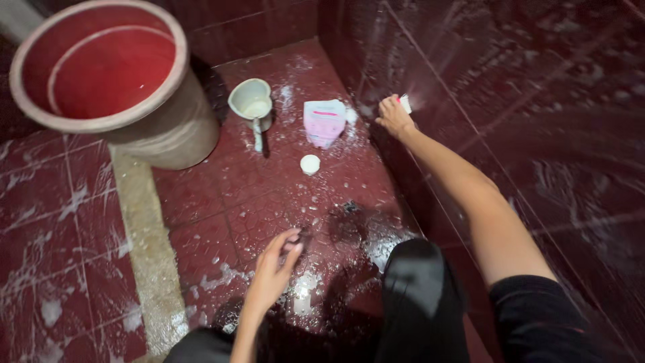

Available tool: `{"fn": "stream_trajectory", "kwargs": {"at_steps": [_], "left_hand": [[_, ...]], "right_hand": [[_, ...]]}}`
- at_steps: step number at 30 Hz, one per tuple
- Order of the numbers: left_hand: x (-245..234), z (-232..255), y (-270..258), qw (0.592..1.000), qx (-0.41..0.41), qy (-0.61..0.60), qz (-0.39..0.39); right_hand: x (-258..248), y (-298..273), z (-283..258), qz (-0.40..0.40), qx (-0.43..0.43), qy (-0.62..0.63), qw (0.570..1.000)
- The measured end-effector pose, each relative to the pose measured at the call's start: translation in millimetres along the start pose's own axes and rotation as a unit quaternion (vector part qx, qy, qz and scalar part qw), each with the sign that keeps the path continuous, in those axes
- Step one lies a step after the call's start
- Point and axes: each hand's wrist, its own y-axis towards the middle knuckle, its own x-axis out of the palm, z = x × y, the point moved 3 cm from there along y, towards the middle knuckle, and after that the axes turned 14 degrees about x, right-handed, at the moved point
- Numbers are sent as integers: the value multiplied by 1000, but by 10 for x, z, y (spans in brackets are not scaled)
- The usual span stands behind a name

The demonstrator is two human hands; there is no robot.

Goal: The person scrubs the bathroom wall tiles with a handheld brush and soap powder, pouring water from a small scoop to rinse the area.

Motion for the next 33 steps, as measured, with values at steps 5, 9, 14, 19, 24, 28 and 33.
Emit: {"fn": "stream_trajectory", "kwargs": {"at_steps": [5, 9, 14, 19, 24, 28, 33], "left_hand": [[-249, -175, -418, 982, -190, 2, -10], [-359, -98, -464, 990, -86, 113, -23], [-213, -55, -6, 984, -93, 98, -116], [121, 79, 221, 984, 18, 59, -169], [457, -23, 291, 969, 104, 20, -221], [774, -213, 197, 956, 102, -16, -273], [974, -208, 108, 946, 115, -7, -302]], "right_hand": [[196, 156, -169, 12, 0, -8, 1000], [285, 105, -375, -23, -7, 14, 1000], [115, -591, -381, -37, -69, 31, 996], [-90, -2166, -615, -108, -136, 140, 975], [-284, -4118, -823, -56, -160, 148, 974], [-458, -5217, -962, -237, -162, 207, 935], [-761, -4560, -618, -149, -67, 143, 976]]}}
